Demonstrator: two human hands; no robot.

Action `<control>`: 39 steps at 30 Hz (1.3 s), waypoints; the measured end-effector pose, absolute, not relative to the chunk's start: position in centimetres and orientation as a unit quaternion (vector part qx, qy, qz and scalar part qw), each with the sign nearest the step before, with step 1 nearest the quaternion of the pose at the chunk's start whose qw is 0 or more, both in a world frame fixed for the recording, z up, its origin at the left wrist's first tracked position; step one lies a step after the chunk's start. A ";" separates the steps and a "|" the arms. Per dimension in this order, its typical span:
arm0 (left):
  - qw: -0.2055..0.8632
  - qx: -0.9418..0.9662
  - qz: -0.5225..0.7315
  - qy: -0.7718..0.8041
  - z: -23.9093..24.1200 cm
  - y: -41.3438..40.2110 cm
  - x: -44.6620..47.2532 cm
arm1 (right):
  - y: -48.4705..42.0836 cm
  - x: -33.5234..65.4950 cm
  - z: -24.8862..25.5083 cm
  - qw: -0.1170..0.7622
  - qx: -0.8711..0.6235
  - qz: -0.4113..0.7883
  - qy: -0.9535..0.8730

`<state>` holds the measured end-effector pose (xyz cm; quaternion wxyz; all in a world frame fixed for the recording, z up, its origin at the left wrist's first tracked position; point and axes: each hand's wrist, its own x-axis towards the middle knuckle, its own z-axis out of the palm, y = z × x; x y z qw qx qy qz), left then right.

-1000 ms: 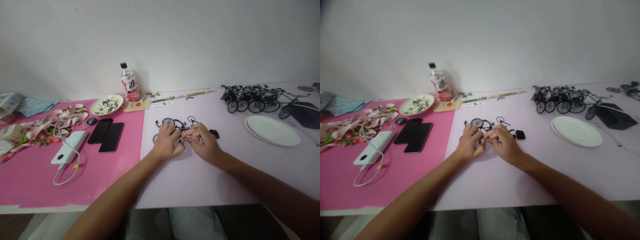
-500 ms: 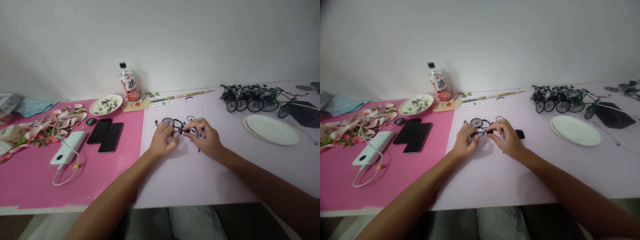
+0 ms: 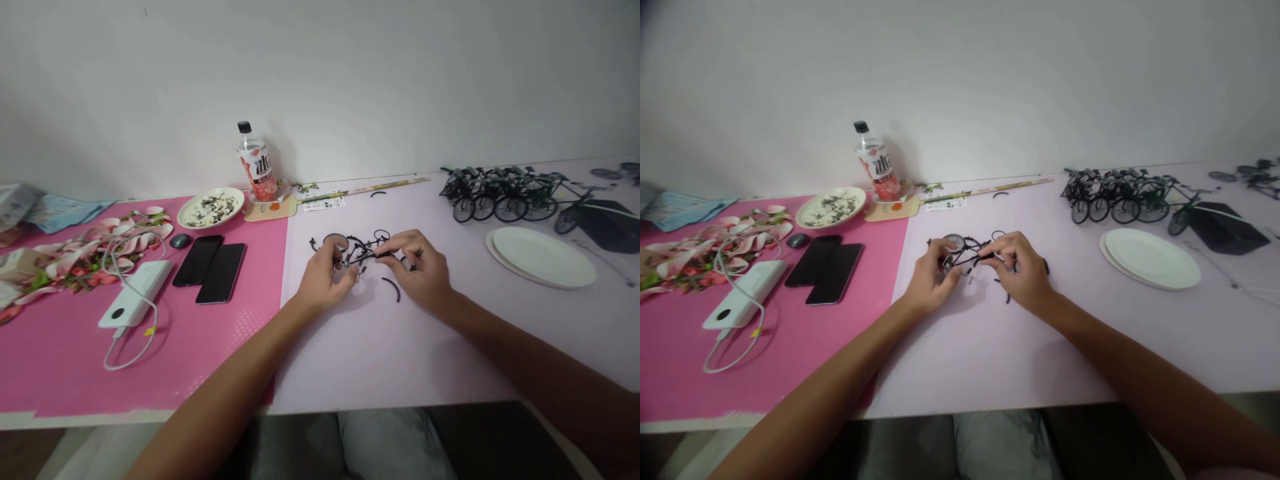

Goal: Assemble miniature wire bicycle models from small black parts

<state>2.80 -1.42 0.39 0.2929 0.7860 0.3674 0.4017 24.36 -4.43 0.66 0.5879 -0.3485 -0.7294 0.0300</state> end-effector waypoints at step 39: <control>0.321 0.820 0.297 0.369 1.8 -1.6 2.7 | -4.6 24.0 0.0 0.604 -0.372 0.114 -0.696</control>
